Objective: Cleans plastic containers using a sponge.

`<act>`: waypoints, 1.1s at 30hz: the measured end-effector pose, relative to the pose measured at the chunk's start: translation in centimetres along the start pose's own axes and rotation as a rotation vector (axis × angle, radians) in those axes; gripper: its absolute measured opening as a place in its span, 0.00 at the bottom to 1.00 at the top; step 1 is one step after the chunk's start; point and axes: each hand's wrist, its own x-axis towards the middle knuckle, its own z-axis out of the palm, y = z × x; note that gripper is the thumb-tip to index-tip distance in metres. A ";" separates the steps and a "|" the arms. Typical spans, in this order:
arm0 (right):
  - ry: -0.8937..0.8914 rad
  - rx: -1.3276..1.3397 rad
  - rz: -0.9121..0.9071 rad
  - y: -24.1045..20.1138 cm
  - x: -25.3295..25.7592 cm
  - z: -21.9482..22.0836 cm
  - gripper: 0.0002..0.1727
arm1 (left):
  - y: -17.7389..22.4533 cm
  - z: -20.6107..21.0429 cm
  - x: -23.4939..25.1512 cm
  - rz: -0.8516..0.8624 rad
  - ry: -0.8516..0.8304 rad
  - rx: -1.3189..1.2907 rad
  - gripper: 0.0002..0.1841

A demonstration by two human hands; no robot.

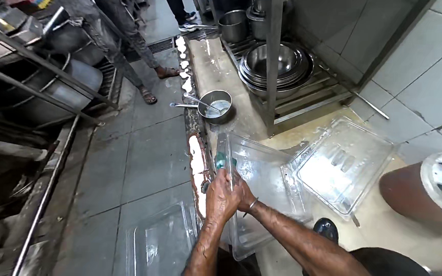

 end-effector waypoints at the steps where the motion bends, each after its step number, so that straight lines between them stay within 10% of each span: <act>1: -0.048 -0.041 -0.041 0.4 -0.1 0.2 0.30 | -0.3 -0.1 0.0 0.004 0.001 0.000 0.19; 6: 0.011 -0.441 -0.015 7.3 2.1 -1.1 0.30 | -0.9 0.0 -0.3 0.014 0.030 0.032 0.17; 16: 0.166 -0.380 0.814 22.3 -1.6 -9.2 0.46 | -1.3 0.8 -0.9 0.127 0.123 -0.068 0.16; 21: 0.192 -0.256 0.214 13.0 0.5 -3.6 0.36 | -1.0 0.2 -0.8 0.123 0.077 -0.120 0.18; 24: 0.155 -0.365 0.078 15.5 0.7 -3.8 0.30 | -1.8 0.3 -0.6 0.175 0.075 -0.142 0.17; 29: 0.120 -0.547 0.654 26.4 -3.4 -11.2 0.36 | -2.2 0.5 -0.6 0.247 0.052 -0.212 0.15; 33: -0.067 -0.622 0.821 25.7 -1.4 -13.9 0.38 | -1.3 0.7 -0.7 0.217 0.073 -0.231 0.15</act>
